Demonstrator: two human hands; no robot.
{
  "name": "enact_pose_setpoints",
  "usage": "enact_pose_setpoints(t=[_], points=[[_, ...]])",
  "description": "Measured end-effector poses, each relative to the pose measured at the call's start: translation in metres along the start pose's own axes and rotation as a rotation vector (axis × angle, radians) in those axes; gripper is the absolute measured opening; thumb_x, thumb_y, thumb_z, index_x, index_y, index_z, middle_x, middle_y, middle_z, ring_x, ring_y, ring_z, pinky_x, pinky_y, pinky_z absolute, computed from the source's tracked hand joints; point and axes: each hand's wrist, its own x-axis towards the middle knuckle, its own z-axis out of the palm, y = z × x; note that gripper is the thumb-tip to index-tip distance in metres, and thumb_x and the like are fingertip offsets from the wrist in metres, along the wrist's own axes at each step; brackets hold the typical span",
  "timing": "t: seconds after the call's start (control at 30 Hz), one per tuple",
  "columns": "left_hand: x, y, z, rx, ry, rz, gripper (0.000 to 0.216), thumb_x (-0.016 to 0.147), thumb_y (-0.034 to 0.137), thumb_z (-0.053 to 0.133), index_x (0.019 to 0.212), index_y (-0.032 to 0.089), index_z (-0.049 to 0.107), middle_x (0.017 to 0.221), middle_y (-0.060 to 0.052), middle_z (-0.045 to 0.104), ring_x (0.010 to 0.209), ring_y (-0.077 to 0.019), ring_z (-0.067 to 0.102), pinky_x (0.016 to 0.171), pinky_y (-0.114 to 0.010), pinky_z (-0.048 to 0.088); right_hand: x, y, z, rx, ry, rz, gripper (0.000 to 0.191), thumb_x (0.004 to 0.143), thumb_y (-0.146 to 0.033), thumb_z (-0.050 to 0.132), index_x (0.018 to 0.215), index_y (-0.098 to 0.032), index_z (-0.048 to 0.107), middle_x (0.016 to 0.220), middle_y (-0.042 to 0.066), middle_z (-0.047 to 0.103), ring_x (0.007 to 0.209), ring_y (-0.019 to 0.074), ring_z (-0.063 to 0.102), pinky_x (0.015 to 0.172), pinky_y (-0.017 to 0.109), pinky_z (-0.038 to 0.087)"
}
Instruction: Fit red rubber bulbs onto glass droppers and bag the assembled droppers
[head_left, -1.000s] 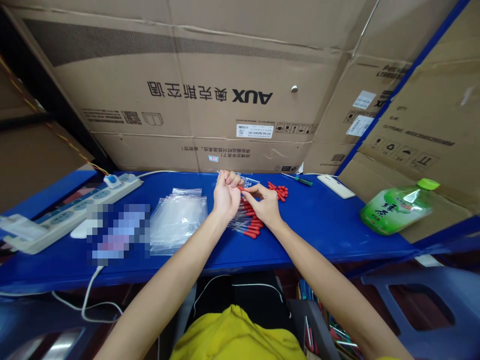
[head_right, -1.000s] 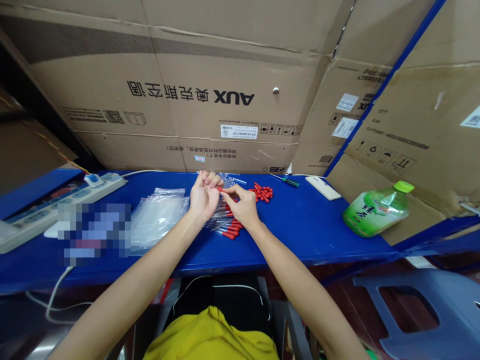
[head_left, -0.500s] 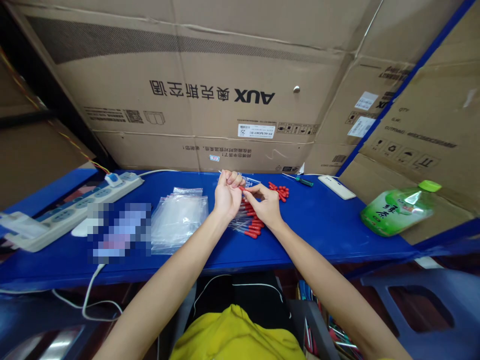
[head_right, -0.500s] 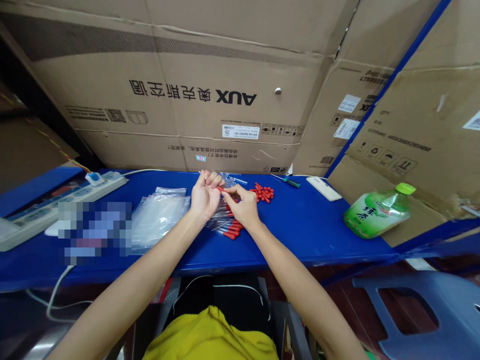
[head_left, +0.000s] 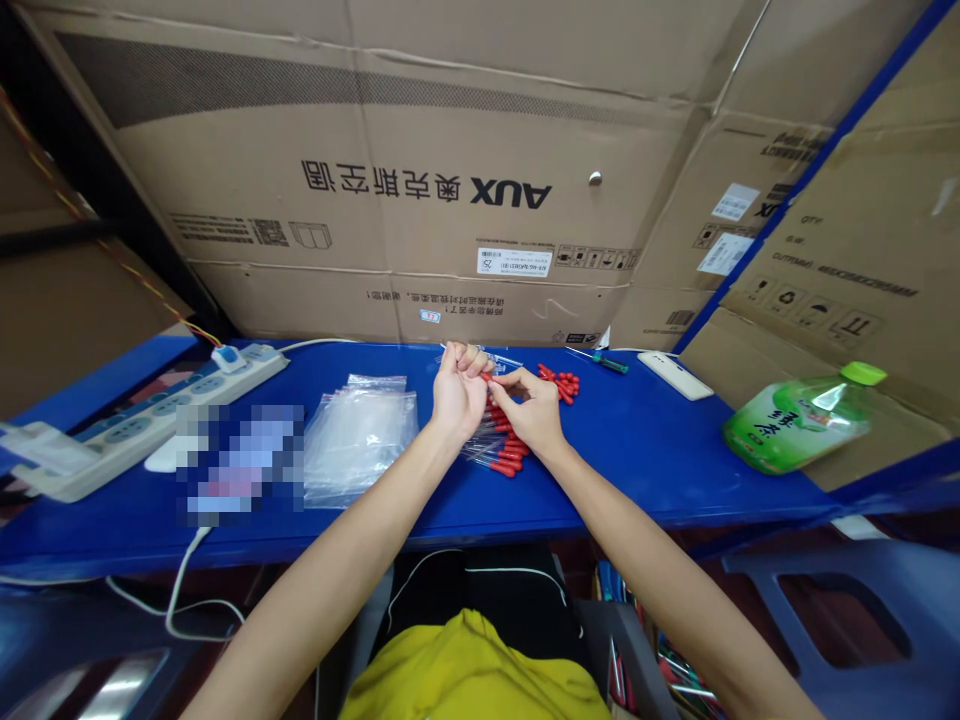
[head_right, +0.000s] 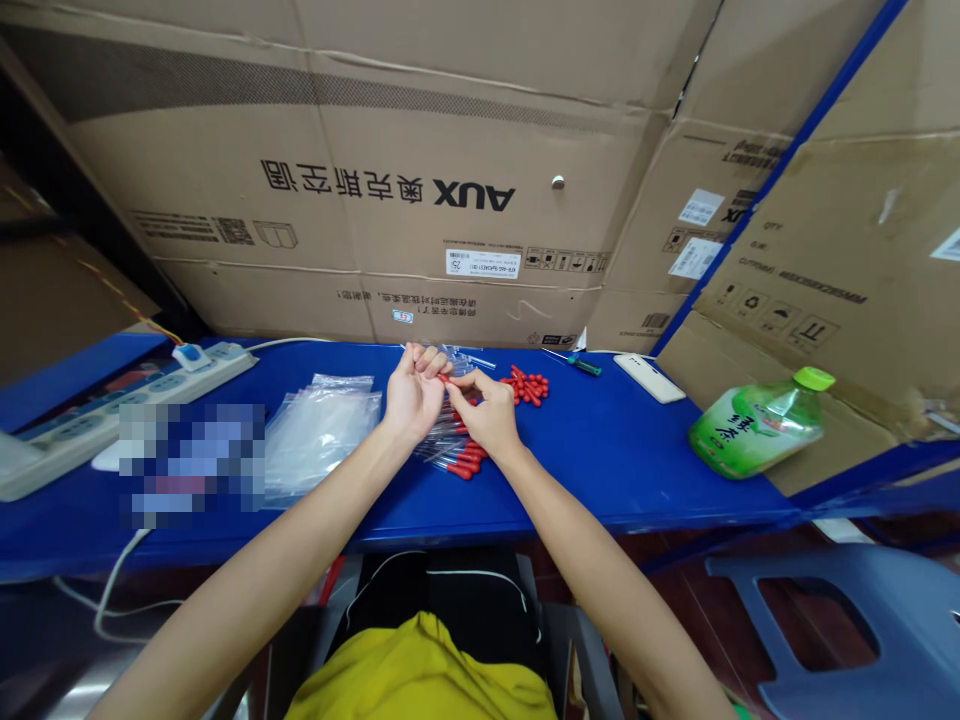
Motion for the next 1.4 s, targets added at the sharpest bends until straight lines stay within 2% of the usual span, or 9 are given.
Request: enact_pose_setpoints(t=[0.17,0.47,0.57,0.7,0.77,0.87,0.97,1.17,1.4], points=[[0.0,-0.002,-0.001,-0.004,0.011,-0.014,0.044,0.109,0.035,0.039,0.069,0.019,0.033,0.063,0.006,0.023,0.051,-0.0102,0.025,0.059,-0.025,0.036,0.0,0.001,0.0,-0.01,0.004,-0.005,0.023,0.09,-0.045,0.07,0.085,-0.022,0.071,0.079,0.004,0.076,0.067,0.0207,0.071,0.069,0.034,0.059],[0.004,0.01,-0.003,-0.075,0.046,0.001,0.035,0.109,0.022,0.035,0.074,0.019,0.04,0.064,0.004,0.036,0.055,-0.0097,0.04,0.063,-0.025,0.042,0.005,-0.003,-0.006,-0.074,-0.06,-0.051,0.022,0.092,-0.043,0.07,0.096,-0.021,0.073,0.089,0.005,0.078,0.077,0.0206,0.072,0.077,0.034,0.06],[0.005,0.018,-0.005,-0.116,0.068,0.003,0.038,0.107,0.024,0.037,0.069,0.02,0.033,0.059,0.005,0.03,0.05,-0.0092,0.034,0.057,-0.025,0.038,0.005,-0.002,-0.008,-0.088,-0.083,-0.052,0.021,0.091,-0.041,0.071,0.099,-0.021,0.073,0.09,0.005,0.078,0.076,0.02,0.073,0.077,0.034,0.061],[0.005,0.024,-0.007,-0.135,0.029,0.034,0.044,0.105,0.025,0.041,0.066,0.021,0.021,0.056,0.006,0.019,0.045,-0.0083,0.024,0.049,-0.025,0.029,0.004,0.001,-0.007,-0.026,-0.12,-0.021,0.025,0.089,-0.042,0.073,0.104,-0.022,0.072,0.092,0.004,0.078,0.08,0.0209,0.074,0.08,0.035,0.061],[0.004,0.024,-0.007,-0.12,0.025,0.048,0.046,0.105,0.026,0.041,0.065,0.021,0.018,0.055,0.006,0.017,0.044,-0.0081,0.022,0.047,-0.025,0.028,0.004,0.003,-0.006,0.008,-0.12,0.0,0.024,0.089,-0.043,0.073,0.102,-0.023,0.073,0.091,0.004,0.078,0.08,0.0213,0.075,0.08,0.035,0.061],[0.003,0.023,-0.005,-0.068,0.083,0.066,0.05,0.106,0.028,0.042,0.065,0.021,0.014,0.053,0.007,0.014,0.043,-0.008,0.017,0.045,-0.025,0.025,0.003,0.004,-0.004,0.023,-0.097,0.014,0.024,0.089,-0.046,0.073,0.094,-0.022,0.073,0.086,0.004,0.078,0.076,0.0217,0.074,0.076,0.035,0.061],[0.003,0.022,-0.004,-0.035,0.133,0.065,0.052,0.107,0.029,0.042,0.065,0.021,0.013,0.052,0.007,0.014,0.042,-0.0075,0.014,0.043,-0.025,0.022,0.001,0.003,-0.002,0.04,-0.086,0.013,0.024,0.088,-0.046,0.074,0.091,-0.022,0.073,0.083,0.004,0.077,0.074,0.022,0.073,0.073,0.035,0.06],[0.003,0.021,-0.004,-0.084,0.118,0.04,0.051,0.109,0.024,0.036,0.064,0.02,0.012,0.052,0.007,0.011,0.04,-0.0065,0.011,0.041,-0.024,0.017,-0.003,0.001,0.001,0.02,-0.082,-0.027,0.021,0.089,-0.042,0.073,0.088,-0.021,0.074,0.081,0.004,0.077,0.07,0.0209,0.072,0.07,0.034,0.059],[0.003,0.02,-0.006,-0.04,0.162,0.03,0.051,0.109,0.026,0.036,0.063,0.021,0.014,0.052,0.007,0.012,0.041,-0.0072,0.011,0.04,-0.024,0.018,-0.003,0.0,0.001,-0.005,-0.079,-0.064,0.018,0.09,-0.038,0.072,0.087,-0.021,0.075,0.08,0.003,0.077,0.067,0.0191,0.07,0.068,0.032,0.057]])
